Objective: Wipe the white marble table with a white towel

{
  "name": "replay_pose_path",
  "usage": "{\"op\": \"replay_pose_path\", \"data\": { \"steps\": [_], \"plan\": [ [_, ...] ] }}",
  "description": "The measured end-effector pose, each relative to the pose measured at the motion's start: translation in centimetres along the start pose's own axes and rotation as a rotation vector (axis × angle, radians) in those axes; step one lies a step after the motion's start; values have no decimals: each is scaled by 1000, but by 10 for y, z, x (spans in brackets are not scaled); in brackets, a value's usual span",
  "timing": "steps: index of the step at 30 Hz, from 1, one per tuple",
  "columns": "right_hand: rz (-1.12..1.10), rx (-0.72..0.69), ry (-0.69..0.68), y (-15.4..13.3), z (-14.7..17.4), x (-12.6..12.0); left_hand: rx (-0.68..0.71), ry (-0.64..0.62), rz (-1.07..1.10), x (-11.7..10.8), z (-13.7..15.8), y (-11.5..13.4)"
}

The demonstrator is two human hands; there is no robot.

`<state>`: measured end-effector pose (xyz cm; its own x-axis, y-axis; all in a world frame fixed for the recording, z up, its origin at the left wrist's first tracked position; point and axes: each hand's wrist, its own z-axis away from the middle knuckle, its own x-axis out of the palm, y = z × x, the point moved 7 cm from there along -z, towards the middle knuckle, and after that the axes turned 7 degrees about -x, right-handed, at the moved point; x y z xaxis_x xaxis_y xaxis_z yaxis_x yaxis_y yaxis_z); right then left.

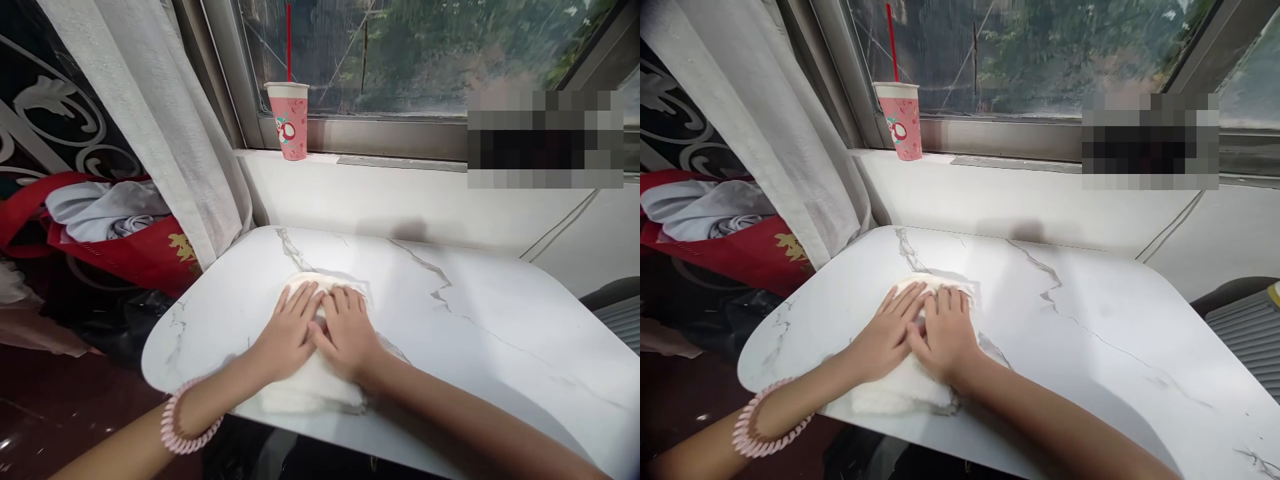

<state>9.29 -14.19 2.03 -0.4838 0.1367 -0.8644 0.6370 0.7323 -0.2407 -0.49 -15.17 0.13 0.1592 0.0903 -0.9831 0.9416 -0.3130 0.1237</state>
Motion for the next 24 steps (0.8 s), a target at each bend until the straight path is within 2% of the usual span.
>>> {"op": "replay_pose_path", "data": {
  "steps": [4, 9, 18, 24],
  "plan": [
    [-29, -9, -16, -10, -33, 21, -57, -11, -12, -5, -6, -40],
    [2, 78, 2, 9, -75, 39, -65, -8, 29, -6, -49, -77],
    [115, 271, 107, 82, -126, 53, 30, 32, 231, 3, -151, -105],
    [214, 318, 176, 93, -155, 62, 54, 70, 307, 8, -189, -132]
  ]
}}
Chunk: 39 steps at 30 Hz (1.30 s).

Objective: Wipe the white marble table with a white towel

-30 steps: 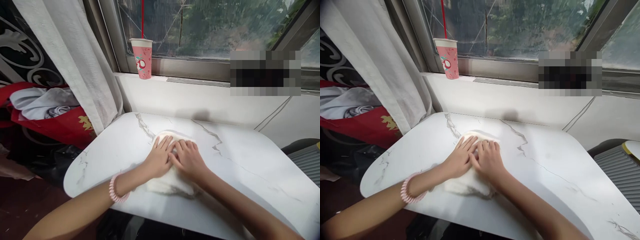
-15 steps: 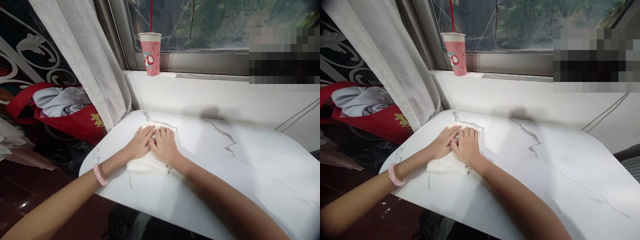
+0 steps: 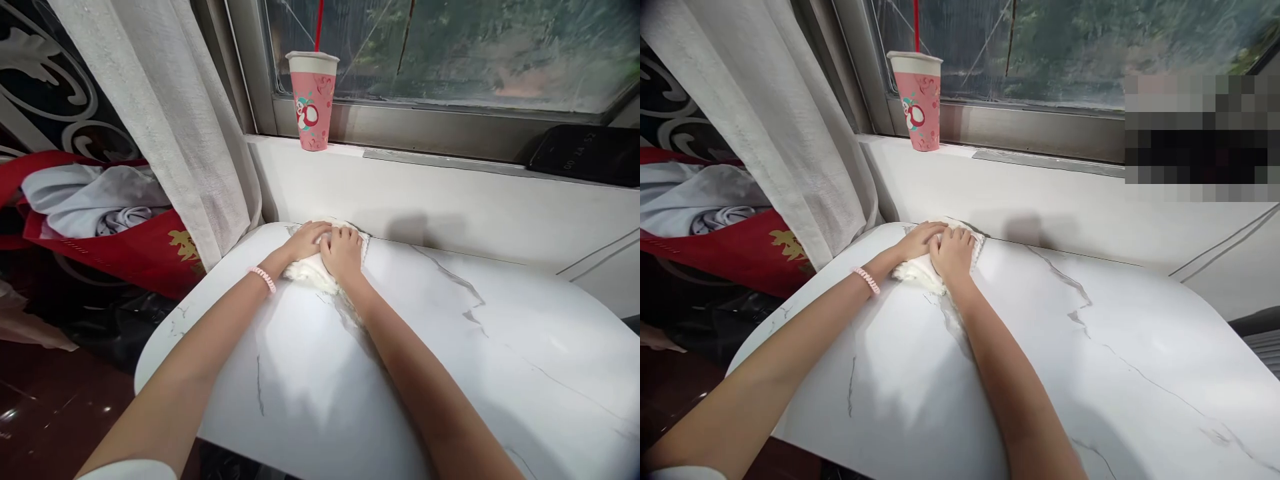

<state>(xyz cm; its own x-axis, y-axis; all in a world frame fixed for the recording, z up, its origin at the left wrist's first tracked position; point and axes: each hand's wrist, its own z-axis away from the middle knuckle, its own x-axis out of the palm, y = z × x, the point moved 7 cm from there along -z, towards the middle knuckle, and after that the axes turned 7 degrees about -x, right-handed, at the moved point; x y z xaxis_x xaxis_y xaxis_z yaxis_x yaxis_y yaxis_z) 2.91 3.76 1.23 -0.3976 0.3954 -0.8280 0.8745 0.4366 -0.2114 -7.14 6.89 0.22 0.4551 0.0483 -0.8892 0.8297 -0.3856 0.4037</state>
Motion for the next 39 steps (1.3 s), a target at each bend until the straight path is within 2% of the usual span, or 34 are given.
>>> {"op": "replay_pose_path", "data": {
  "steps": [6, 11, 15, 21, 23, 25, 27, 30, 34, 39],
  "plan": [
    [6, -31, 33, -19, -3, 4, 20, 17, 30, -9, 3, -15],
    [-73, -85, -28, -44, 18, -2, -11, 10, 7, -19, 45, -14],
    [-185, -211, -72, -89, 54, -20, -90, 45, -55, -36, 118, -11],
    [-490, -455, -261, -173, 126, -44, -220, 107, -188, -62, 269, 2],
    [-556, -517, -302, -195, 140, -48, -242, 125, -219, -68, 304, 2],
    [-590, -544, -329, -211, 144, -48, -270, 140, -233, -74, 321, -5],
    [-599, -533, -343, -220, 139, -44, -292, 132, -240, -78, 322, -16],
    [-578, -482, -332, -220, 123, -32, -286, 70, -247, -79, 299, -29],
    [-506, -410, -276, -201, 98, -18, -255, -9, -255, -75, 248, -37],
    [-401, -275, -189, -163, 59, 1, -202, -61, -192, -65, 178, -48]
  ]
}}
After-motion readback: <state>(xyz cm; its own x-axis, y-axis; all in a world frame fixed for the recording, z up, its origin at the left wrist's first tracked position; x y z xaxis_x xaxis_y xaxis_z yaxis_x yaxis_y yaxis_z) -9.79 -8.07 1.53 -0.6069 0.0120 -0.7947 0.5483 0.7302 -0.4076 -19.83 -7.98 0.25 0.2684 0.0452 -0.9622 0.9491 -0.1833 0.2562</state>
